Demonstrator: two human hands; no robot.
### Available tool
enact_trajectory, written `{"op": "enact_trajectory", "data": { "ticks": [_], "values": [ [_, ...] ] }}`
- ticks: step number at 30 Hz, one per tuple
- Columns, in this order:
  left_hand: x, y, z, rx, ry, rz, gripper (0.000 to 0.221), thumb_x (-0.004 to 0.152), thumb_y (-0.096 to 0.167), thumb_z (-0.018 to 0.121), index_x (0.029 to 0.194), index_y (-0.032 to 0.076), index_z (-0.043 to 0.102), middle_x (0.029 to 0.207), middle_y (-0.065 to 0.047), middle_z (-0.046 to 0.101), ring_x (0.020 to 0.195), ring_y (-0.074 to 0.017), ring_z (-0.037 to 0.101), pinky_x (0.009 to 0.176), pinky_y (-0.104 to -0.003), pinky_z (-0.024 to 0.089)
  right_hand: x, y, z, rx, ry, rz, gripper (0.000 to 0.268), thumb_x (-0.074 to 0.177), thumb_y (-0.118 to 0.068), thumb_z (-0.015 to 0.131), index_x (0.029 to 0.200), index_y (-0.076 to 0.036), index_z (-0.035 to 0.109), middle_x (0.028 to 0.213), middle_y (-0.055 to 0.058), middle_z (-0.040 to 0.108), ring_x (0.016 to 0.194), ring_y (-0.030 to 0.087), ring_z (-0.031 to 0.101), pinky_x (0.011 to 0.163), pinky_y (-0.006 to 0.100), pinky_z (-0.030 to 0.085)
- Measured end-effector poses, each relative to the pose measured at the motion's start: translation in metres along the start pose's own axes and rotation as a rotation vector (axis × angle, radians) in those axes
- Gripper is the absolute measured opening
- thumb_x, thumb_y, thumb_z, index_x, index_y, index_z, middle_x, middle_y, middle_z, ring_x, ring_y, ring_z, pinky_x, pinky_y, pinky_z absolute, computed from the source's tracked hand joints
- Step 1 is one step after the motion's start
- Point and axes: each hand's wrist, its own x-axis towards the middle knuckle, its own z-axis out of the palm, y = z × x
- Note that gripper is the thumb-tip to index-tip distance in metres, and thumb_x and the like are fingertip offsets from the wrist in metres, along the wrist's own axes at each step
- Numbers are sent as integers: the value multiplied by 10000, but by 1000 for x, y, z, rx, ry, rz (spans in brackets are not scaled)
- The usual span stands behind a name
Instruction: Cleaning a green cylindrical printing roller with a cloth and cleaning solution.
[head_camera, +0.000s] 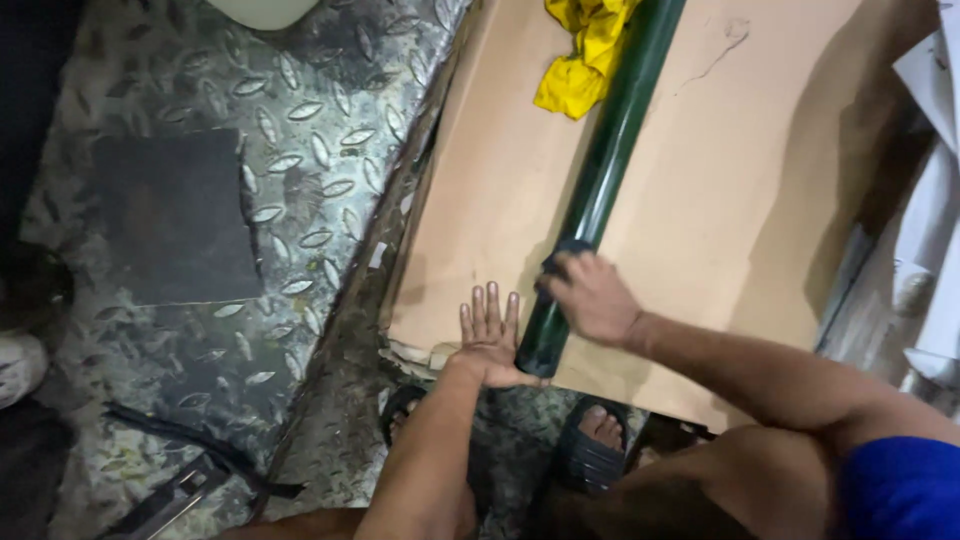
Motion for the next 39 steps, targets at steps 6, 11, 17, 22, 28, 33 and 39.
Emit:
{"op": "enact_trajectory", "data": {
  "ticks": [6,11,17,22,28,33,39],
  "values": [
    [1,-1,9,10,67,18,1519,682,876,673,1695,82,-134,1712,-292,-280,1556,-513,-299,1247,-663,-192,42,79,-38,65,-105,64,366,915,-258,592,1270,-174,622,1184,164,574,979,380,580,813,515,491],
    [4,-5,9,-11,25,-21,1557,663,921,650,1682,98,-191,1696,-274,-330,1525,-496,-367,1223,-647,-250,77,52,-74,56,-51,349,241,1043,-162,499,1164,21,598,1144,323,519,1016,525,568,837,573,518],
    [2,-4,2,-16,-12,-17,1557,664,906,658,1674,113,-222,1690,-258,-351,1527,-483,-367,1228,-648,-248,-28,-25,3,81,-190,-229,280,933,-327,576,1179,-205,632,1272,149,595,1061,358,578,851,502,471],
    [-3,2,3,7,8,-22,1546,667,910,654,1688,107,-184,1706,-265,-319,1548,-484,-336,1246,-643,-219,52,74,-57,159,-174,304,222,1011,-288,563,1135,-132,659,1110,207,587,985,455,582,821,531,491],
    [-2,1,3,6,14,-20,1534,678,897,648,1681,100,-196,1696,-273,-330,1538,-489,-349,1232,-646,-238,23,-29,-35,258,-189,397,291,995,-300,494,1133,-101,656,1141,254,581,1085,506,584,938,622,471],
    [-1,-5,2,50,7,-43,1498,717,874,658,1689,109,-186,1707,-268,-314,1549,-497,-320,1248,-646,-207,-19,1,30,135,-282,-414,275,888,-403,591,1123,-262,607,1085,89,524,1052,359,533,862,529,444],
    [-2,-6,-2,33,19,-53,1509,693,865,668,1691,119,-183,1714,-257,-307,1556,-485,-318,1251,-651,-199,74,92,-54,-51,28,226,281,1015,-226,519,1234,-129,665,1271,235,590,1100,494,635,834,602,539]
  ]
}}
